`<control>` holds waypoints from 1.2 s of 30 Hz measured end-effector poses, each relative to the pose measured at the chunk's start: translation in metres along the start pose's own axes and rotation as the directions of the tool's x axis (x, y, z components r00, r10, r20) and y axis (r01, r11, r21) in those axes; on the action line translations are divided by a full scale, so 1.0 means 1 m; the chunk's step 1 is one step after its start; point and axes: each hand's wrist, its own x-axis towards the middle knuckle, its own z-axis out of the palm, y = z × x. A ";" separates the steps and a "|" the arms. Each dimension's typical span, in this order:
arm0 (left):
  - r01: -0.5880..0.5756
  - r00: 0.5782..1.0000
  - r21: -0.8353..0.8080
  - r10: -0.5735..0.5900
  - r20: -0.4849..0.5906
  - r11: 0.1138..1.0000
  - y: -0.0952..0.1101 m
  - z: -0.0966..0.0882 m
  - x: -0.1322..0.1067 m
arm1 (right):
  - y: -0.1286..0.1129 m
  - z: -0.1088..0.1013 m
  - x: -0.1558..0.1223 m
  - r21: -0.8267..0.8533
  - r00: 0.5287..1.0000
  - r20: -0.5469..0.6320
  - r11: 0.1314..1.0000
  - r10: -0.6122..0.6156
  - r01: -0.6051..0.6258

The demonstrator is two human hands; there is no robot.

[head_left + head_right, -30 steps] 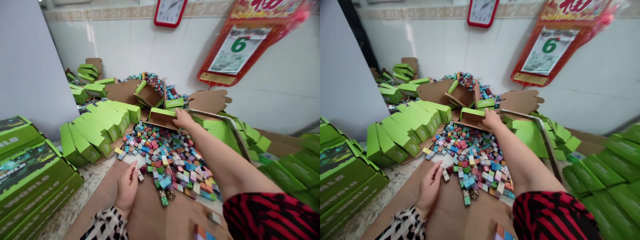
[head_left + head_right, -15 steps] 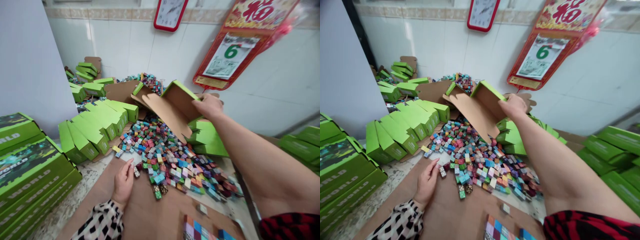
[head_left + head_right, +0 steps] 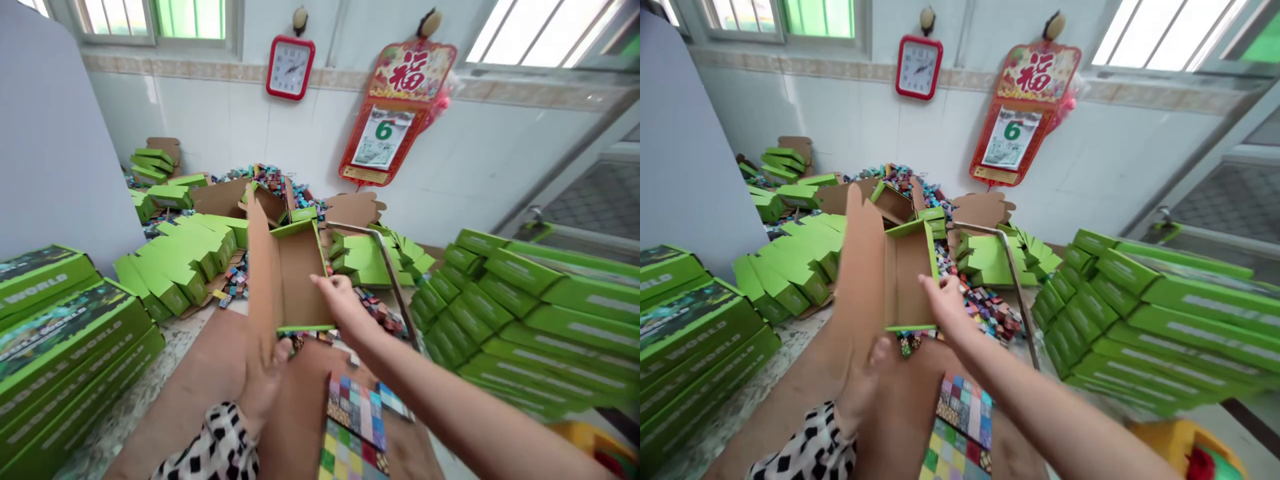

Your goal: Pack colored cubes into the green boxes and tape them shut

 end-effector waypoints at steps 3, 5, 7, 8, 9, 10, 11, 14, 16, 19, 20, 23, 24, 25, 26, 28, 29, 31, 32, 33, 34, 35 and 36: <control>0.137 0.987 -0.054 -0.141 -0.077 0.989 0.012 -0.033 -0.012 | 0.005 0.014 -0.070 0.364 0.971 0.201 0.910 0.133 -0.200; 0.179 0.977 -0.087 -0.187 -0.102 0.980 0.016 -0.065 -0.018 | 0.009 0.012 -0.103 0.456 0.929 0.338 0.837 0.152 -0.303; 0.194 0.973 -0.198 -0.214 -0.083 0.961 0.018 -0.098 -0.025 | 0.016 0.004 -0.122 0.493 0.904 0.392 0.790 0.171 -0.364; 0.201 0.972 -0.271 -0.227 -0.067 0.941 0.020 -0.114 -0.029 | 0.021 -0.001 -0.127 0.507 0.906 0.379 0.777 0.188 -0.374; 0.227 0.966 -0.320 -0.255 -0.049 0.920 0.021 -0.129 -0.032 | 0.028 -0.004 -0.130 0.514 0.918 0.337 0.777 0.207 -0.364; 0.250 0.957 -0.340 -0.285 -0.058 0.907 0.022 -0.144 -0.035 | 0.036 -0.007 -0.132 0.505 0.932 0.287 0.791 0.223 -0.345; 0.279 0.946 -0.343 -0.317 -0.061 0.897 0.023 -0.156 -0.038 | 0.044 -0.007 -0.134 0.487 0.938 0.261 0.807 0.229 -0.333; 0.376 0.901 -0.309 -0.423 -0.099 0.874 0.021 -0.187 -0.042 | 0.067 0.001 -0.148 0.428 0.909 0.371 0.834 0.188 -0.347; 0.452 0.863 -0.306 -0.497 -0.089 0.838 0.015 -0.202 -0.043 | 0.077 0.012 -0.163 0.401 0.835 0.538 0.837 0.114 -0.373; 0.507 0.819 -0.333 -0.564 -0.101 0.795 0.004 -0.215 -0.044 | 0.082 0.029 -0.189 0.414 0.745 0.667 0.835 -0.007 -0.362; 0.501 0.815 -0.346 -0.567 -0.119 0.793 0.001 -0.218 -0.044 | 0.083 0.034 -0.197 0.402 0.750 0.661 0.854 -0.021 -0.330; 0.460 0.820 -0.369 -0.546 -0.172 0.807 -0.006 -0.216 -0.041 | 0.089 0.048 -0.218 0.237 0.808 0.588 0.948 0.035 -0.214; 0.457 0.820 -0.367 -0.544 -0.180 0.810 -0.008 -0.213 -0.040 | 0.093 0.053 -0.224 0.163 0.822 0.567 0.971 0.054 -0.176; 0.458 0.820 -0.358 -0.542 -0.182 0.814 -0.010 -0.209 -0.038 | 0.098 0.058 -0.228 0.096 0.831 0.553 0.986 0.061 -0.137; 0.458 0.826 -0.340 -0.535 -0.179 0.821 -0.012 -0.205 -0.036 | 0.103 0.062 -0.232 0.043 0.837 0.545 0.995 0.054 -0.092; 0.434 0.854 -0.273 -0.489 -0.180 0.859 -0.017 -0.195 -0.032 | 0.113 0.068 -0.236 -0.039 0.849 0.528 0.999 0.016 0.005; 0.406 0.876 -0.227 -0.448 -0.182 0.885 -0.019 -0.190 -0.030 | 0.117 0.069 -0.236 -0.072 0.858 0.513 0.996 -0.002 0.045; 0.342 0.917 -0.128 -0.360 -0.171 0.931 -0.023 -0.180 -0.025 | 0.119 0.067 -0.235 -0.137 0.882 0.471 0.986 -0.024 0.100; 0.327 0.927 -0.087 -0.337 -0.166 0.941 -0.024 -0.176 -0.022 | 0.117 0.064 -0.233 -0.166 0.892 0.450 0.979 -0.035 0.122; 0.328 0.930 -0.056 -0.333 -0.157 0.943 -0.025 -0.172 -0.019 | 0.114 0.061 -0.232 -0.196 0.899 0.435 0.970 -0.048 0.146; 0.337 0.929 -0.033 -0.338 -0.149 0.941 -0.024 -0.169 -0.016 | 0.108 0.058 -0.230 -0.232 0.903 0.426 0.957 -0.059 0.172; 0.350 0.926 -0.010 -0.348 -0.150 0.937 -0.024 -0.166 -0.011 | 0.102 0.055 -0.227 -0.271 0.904 0.422 0.941 -0.071 0.200; 0.356 0.924 0.014 -0.350 -0.153 0.934 -0.023 -0.164 -0.007 | 0.096 0.053 -0.225 -0.318 0.905 0.419 0.921 -0.078 0.226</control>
